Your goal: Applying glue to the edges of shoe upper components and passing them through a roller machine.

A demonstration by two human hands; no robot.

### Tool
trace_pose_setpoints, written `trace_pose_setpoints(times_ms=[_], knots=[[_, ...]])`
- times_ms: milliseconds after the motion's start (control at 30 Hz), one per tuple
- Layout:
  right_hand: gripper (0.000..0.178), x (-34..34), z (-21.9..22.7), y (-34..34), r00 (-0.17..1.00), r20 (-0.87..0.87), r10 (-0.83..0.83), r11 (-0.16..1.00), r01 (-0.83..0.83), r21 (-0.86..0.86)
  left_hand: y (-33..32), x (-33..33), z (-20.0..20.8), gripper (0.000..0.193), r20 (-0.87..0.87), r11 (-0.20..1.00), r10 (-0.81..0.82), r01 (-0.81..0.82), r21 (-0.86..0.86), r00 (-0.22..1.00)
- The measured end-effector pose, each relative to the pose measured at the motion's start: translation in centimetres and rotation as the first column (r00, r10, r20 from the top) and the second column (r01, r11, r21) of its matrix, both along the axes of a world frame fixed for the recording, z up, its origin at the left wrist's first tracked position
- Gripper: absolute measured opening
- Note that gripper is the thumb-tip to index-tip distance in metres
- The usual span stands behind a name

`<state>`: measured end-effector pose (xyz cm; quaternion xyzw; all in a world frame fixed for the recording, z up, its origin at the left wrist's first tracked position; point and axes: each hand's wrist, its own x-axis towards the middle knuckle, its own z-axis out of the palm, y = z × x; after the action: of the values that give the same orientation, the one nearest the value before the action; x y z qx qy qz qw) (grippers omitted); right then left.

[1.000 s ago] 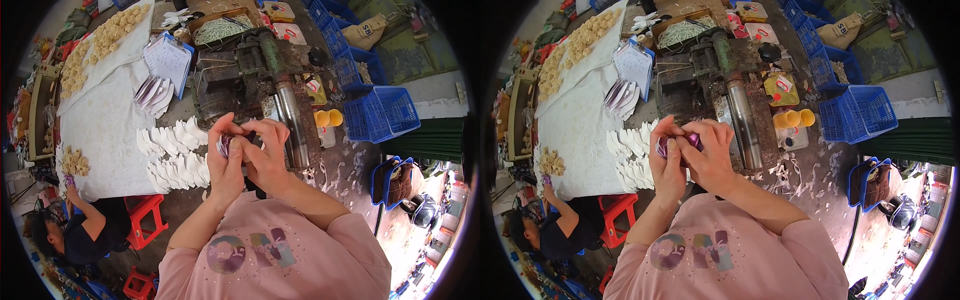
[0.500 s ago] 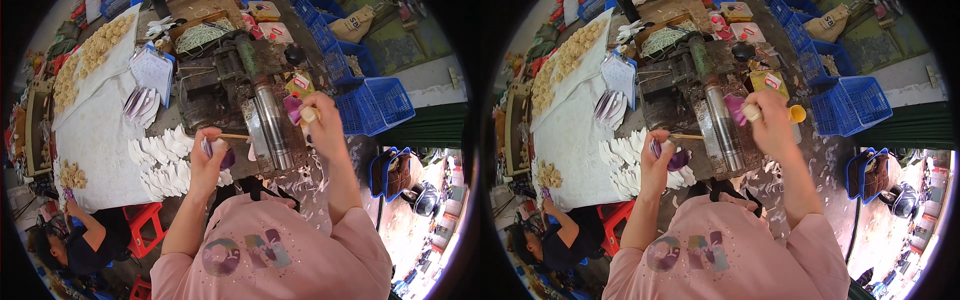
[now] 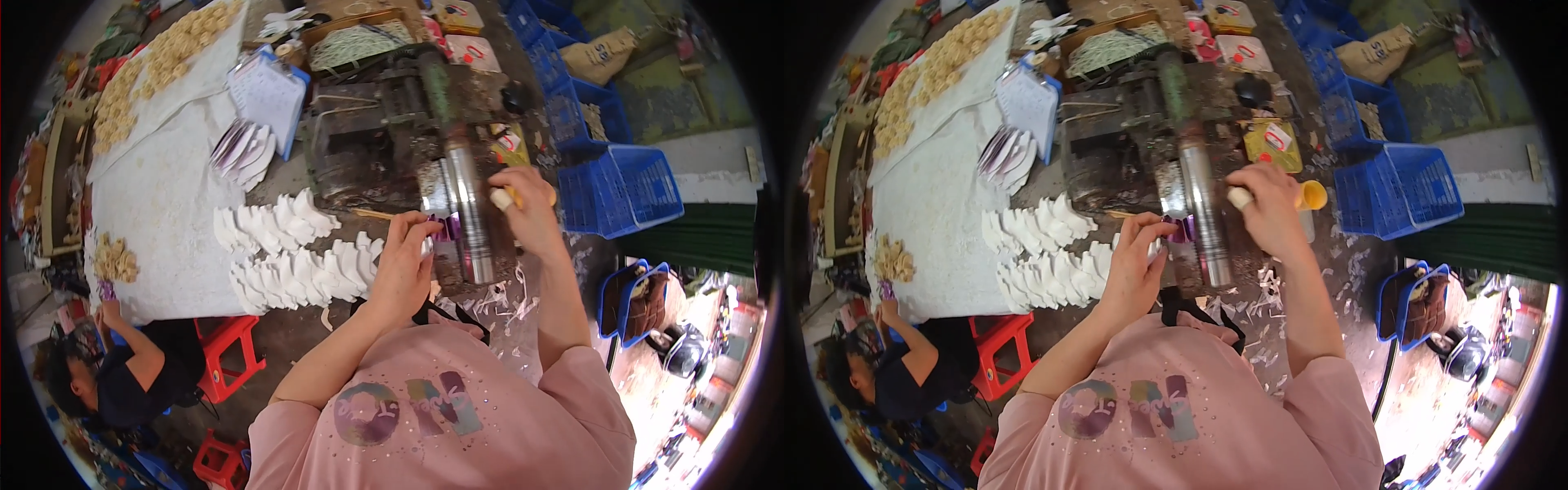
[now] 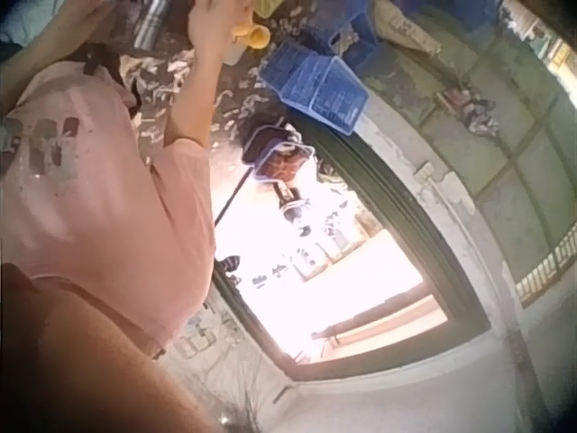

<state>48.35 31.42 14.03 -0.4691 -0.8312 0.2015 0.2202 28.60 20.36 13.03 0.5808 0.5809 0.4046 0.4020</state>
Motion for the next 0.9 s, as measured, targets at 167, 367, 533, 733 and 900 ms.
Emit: trace_pose_setpoints(times_ms=[167,367,533,733,900], knots=[[0.020,0.8,-1.1,0.1,0.974,-0.150,-0.172,0.984,0.161,-0.078,-0.7,-7.2,-0.4,0.035,-0.012,0.988,0.141,-0.140,0.058,0.990],[0.018,0.0,-0.8,-0.5,0.925,-0.198,-0.323,0.926,0.265,-0.270,-2.2,-24.2,-6.3,0.047,-0.570,0.900,0.435,-0.348,0.262,0.696],[0.018,-1.0,-0.6,-0.8,0.888,-0.201,-0.414,0.885,0.340,-0.319,-5.5,-29.0,-12.7,0.040,-0.825,0.996,-0.048,-0.038,-0.084,0.563],[0.018,-1.4,-1.0,-1.0,0.839,-0.316,-0.442,0.883,0.346,-0.317,-6.3,-28.3,-15.4,0.041,-0.772,0.956,-0.205,-0.048,-0.291,0.602],[0.019,-2.5,0.2,-1.5,0.793,-0.374,-0.480,0.867,0.367,-0.336,-6.0,-28.5,-13.4,0.034,-0.634,0.867,-0.318,-0.054,-0.495,0.705]])
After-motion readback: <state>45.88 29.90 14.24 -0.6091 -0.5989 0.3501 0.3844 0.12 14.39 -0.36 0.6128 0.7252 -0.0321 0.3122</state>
